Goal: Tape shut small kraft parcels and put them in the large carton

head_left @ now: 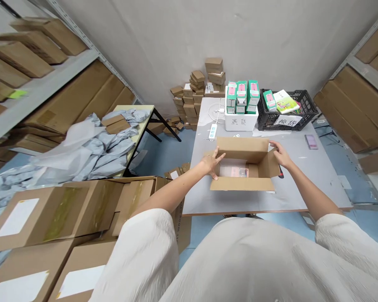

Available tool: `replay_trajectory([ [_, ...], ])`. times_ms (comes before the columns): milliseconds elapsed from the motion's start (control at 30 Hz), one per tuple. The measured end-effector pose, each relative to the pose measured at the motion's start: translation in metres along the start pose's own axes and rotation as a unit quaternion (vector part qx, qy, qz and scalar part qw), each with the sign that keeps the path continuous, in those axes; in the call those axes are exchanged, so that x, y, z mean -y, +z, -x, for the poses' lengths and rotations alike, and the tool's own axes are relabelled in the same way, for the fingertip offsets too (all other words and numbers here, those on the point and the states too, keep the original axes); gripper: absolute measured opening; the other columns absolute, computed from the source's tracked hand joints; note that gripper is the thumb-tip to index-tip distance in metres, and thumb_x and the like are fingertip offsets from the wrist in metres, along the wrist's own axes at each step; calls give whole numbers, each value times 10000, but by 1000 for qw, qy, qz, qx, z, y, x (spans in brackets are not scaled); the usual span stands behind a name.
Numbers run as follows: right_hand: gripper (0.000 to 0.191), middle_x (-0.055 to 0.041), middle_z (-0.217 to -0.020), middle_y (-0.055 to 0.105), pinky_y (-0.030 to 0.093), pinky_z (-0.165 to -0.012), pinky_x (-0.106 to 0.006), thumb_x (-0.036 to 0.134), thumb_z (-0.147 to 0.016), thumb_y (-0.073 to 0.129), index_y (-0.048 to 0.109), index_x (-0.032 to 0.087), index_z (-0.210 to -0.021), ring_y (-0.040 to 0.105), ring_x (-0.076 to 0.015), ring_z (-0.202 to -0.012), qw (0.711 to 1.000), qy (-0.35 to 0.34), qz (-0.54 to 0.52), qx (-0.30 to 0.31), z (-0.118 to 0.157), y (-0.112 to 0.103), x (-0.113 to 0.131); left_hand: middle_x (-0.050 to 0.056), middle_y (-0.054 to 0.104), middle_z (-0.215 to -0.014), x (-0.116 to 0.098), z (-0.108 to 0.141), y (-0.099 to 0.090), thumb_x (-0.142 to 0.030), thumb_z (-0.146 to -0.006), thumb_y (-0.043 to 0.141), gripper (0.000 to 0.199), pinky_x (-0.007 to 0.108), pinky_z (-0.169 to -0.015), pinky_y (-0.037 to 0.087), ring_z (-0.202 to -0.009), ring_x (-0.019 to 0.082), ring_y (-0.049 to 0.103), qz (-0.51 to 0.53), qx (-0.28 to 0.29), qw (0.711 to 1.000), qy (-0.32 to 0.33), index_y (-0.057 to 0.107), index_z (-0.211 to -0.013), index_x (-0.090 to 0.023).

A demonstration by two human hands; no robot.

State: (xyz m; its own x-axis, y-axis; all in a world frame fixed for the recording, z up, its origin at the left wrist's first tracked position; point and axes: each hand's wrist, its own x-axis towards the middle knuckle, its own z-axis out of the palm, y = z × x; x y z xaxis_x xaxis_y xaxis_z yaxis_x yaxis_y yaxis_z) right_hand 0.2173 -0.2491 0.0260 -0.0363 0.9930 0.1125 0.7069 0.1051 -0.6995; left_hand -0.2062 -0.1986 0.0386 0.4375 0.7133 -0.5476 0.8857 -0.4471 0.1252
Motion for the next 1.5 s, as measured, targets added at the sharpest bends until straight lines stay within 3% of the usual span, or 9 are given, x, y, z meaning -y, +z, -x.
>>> replay_trajectory([
  [233, 804, -166, -1613, 569, 569, -1065, -585, 293, -832, 514, 443, 242, -1631, 651, -358, -1303, 996, 55, -15, -75, 26, -7, -16, 181, -315, -1797, 0, 17, 12, -831, -410, 985, 1666, 666, -1103, 524, -1383, 601, 590, -1, -11, 1000, 10, 185, -1792, -357],
  [467, 678, -202, -1586, 576, 569, -1057, -602, 462, -987, 470, 475, 207, -1616, 663, -375, -1251, 990, 87, 88, -62, 53, -13, -34, 160, -334, -1795, -7, 38, 21, -826, -454, 981, 1661, 679, -1066, 536, -1405, 623, 536, -8, -23, 1000, 2, 129, -1798, -348],
  [633, 645, -220, -1533, 613, 482, -1160, -656, 496, -1039, 394, 511, 177, -1587, 593, -407, -1376, 985, 47, 152, -69, 62, -8, -35, 136, -327, -1805, -12, 44, 24, -871, -439, 955, 1667, 685, -1050, 543, -1392, 611, 536, -10, -23, 1000, -9, 134, -1796, -357],
  [867, 632, -208, -1611, 556, 400, -1207, -700, 458, -1027, 470, 520, 208, -1604, 502, -440, -1471, 977, -31, 205, -54, 65, -28, -11, 106, -313, -1816, -21, 64, 40, -922, -468, 906, 1640, 689, -1041, 538, -1384, 594, 516, 8, -50, 999, -18, 131, -1796, -352],
  [1033, 589, -152, -1643, 547, 351, -1213, -735, 419, -1017, 522, 556, 280, -1588, 488, -466, -1478, 971, -68, 226, -36, 55, -40, 39, 94, -300, -1822, -22, 63, 40, -916, -466, 908, 1637, 667, -1045, 535, -1392, 586, 503, 15, -56, 998, -14, 137, -1796, -351],
  [1133, 479, -137, -1483, 674, 435, -1182, -623, 407, -1071, 458, 658, 283, -1489, 585, -405, -1381, 969, -120, 214, 23, 49, -25, 79, 96, -291, -1826, -22, 61, 38, -920, -465, 906, 1635, 667, -1050, 526, -1388, 584, 504, 16, -59, 998, -10, 148, -1796, -345],
  [1233, 419, -119, -1312, 759, 522, -1087, -501, 393, -1096, 430, 766, 275, -1316, 683, -345, -1217, 958, -124, 217, 143, 41, 11, 112, 120, -283, -1827, -24, 63, 38, -923, -468, 906, 1646, 663, -1038, 524, -1375, 585, 509, 9, -62, 998, -9, 142, -1798, -328],
  [1433, 325, -181, -1092, 807, 558, -816, -394, 445, -996, 655, 834, 176, -1039, 766, -339, -983, 841, 70, 294, 448, 4, 102, 114, 138, -311, -1815, -29, 66, 35, -884, -463, 946, 1689, 600, -1015, 539, -1341, 542, 548, -31, -47, 998, -18, 76, -1799, -328],
  [1500, 317, -166, -1062, 808, 548, -822, -364, 451, -971, 712, 830, 162, -1031, 763, -307, -951, 817, 122, 281, 488, -8, 124, 102, 123, -319, -1814, -30, 65, 34, -861, -472, 962, 1682, 572, -1001, 547, -1338, 523, 554, -43, -43, 998, -22, 61, -1797, -347],
])
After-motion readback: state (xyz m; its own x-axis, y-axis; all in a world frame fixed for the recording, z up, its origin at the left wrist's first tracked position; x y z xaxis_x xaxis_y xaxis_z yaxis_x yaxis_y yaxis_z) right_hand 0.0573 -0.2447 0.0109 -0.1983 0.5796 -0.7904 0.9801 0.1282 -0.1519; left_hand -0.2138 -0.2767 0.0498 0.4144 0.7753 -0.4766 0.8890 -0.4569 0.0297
